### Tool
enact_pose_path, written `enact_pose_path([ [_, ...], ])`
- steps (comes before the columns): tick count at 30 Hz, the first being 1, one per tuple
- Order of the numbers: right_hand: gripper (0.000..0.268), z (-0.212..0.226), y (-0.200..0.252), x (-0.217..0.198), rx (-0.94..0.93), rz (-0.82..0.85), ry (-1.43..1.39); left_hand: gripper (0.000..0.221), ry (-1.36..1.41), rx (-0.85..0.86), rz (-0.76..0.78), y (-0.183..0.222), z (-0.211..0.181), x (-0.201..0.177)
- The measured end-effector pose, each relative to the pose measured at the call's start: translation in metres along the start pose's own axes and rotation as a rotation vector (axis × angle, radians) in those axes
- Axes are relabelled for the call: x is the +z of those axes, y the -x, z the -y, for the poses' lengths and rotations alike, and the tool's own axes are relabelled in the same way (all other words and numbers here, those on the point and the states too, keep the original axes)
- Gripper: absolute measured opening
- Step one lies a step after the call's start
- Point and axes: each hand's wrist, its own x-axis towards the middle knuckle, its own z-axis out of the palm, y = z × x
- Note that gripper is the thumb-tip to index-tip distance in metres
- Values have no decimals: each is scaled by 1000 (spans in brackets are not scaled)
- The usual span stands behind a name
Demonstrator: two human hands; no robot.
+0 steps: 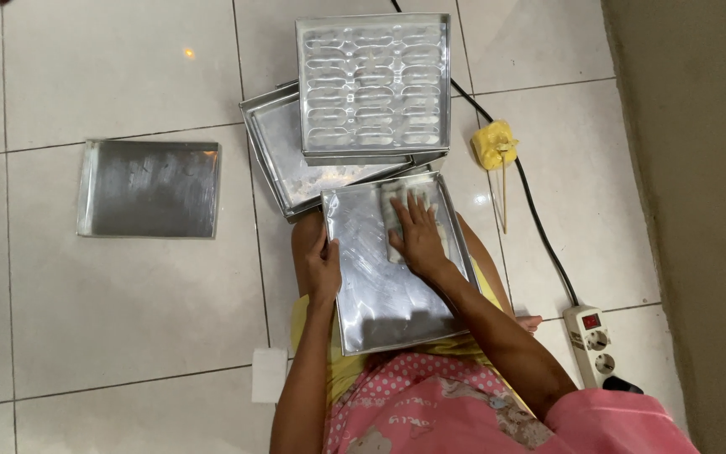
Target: Cleaning metal baking trays by wiping them thoroughly with a cloth
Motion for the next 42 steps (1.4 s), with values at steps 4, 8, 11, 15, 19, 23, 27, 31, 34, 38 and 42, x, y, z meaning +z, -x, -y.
enact_pose_path([
  [4,70,2,88,-11,-7,70,82,49,-21,-22,10,6,-16,-2],
  [8,79,-18,135,-4,10,-26,514,48,0,-29,-6,3,-19,5],
  [11,71,-20,100,-10,99,21,509,49,-15,-34,0,5,-21,4],
  [15,53,-39,16,0,125,-61,338,50,-26,-34,-25,5,-13,7],
  [19,53,-40,-12,6,106,-146,284,51,-40,-30,-41,8,-3,6],
  [23,65,0,53,-25,-1,-50,227,50,52,-78,-53,12,-8,3],
  [27,77,24,130,-48,-39,286,139,51,97,-121,-32,7,-9,7],
  [31,71,2,81,-32,40,227,88,51,29,-129,-30,5,-16,7],
  [34,68,-27,16,-18,81,73,119,52,77,-120,-9,-2,-5,10],
  [38,69,-33,-11,-5,8,-6,43,51,56,-105,-29,7,-4,5],
  [42,80,-2,50,-15,-102,173,35,49,53,-97,-46,15,-19,6],
])
